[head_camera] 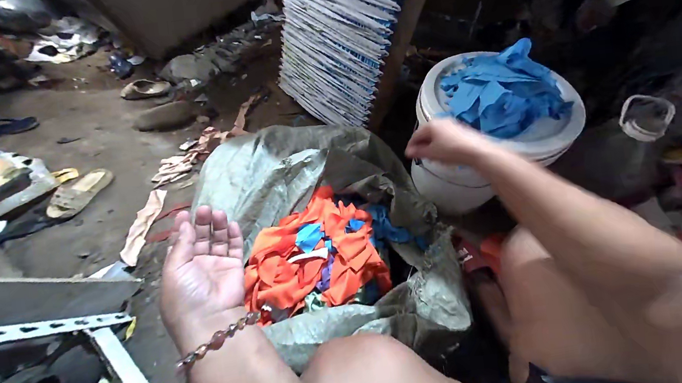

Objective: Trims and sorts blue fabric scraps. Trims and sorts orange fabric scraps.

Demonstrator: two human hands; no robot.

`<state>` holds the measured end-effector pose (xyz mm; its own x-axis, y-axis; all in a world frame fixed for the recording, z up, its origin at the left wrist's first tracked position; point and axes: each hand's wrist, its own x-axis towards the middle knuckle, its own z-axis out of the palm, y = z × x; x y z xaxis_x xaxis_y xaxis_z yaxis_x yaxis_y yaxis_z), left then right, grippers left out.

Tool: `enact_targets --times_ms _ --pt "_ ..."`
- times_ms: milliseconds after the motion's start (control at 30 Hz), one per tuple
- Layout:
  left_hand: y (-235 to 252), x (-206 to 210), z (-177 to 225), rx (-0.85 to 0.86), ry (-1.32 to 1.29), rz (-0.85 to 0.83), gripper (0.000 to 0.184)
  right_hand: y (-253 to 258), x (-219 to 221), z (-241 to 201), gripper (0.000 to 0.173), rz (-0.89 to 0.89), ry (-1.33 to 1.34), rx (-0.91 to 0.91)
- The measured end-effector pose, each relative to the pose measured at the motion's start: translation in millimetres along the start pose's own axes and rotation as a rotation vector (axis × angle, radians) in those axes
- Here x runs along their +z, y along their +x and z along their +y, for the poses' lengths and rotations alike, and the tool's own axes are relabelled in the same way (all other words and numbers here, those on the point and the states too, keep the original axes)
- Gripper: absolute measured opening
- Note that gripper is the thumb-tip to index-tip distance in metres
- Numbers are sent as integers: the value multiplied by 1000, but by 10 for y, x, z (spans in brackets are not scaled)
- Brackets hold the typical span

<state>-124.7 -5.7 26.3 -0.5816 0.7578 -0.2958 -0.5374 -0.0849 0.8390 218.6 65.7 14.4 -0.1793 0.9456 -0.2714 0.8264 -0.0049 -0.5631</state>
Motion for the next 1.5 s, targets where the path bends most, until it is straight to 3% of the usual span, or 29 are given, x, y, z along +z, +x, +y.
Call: enact_targets --times_ms 100,167,233,333,467,700,933,1000,1167,1500 --pt "22 74 -50 -4 11 -22 20 457 1279 348 23 -200 349 229" --pt "26 114 -71 -14 17 -31 21 490 1887 489 29 -222 532 439" --pt "30 145 -83 -12 41 -41 21 449 2292 598 40 -191 486 522" --pt "11 180 -99 -7 84 -55 21 343 2522 624 62 -198 338 579" --pt "-22 229 -112 -22 94 -66 23 303 2434 731 40 -243 256 598" --pt "-42 311 -139 -43 63 -66 23 337 2302 1187 33 118 752 782" --pt "-56 311 -136 -34 70 -67 21 233 2221 926 30 160 285 527" --pt "-49 297 -127 -34 67 -65 22 232 2272 892 31 205 404 541" --pt "-51 303 -127 -41 74 -57 22 259 2163 766 38 300 1008 643" --pt "-107 448 -227 -101 237 -235 22 451 1105 334 29 25 1238 398"
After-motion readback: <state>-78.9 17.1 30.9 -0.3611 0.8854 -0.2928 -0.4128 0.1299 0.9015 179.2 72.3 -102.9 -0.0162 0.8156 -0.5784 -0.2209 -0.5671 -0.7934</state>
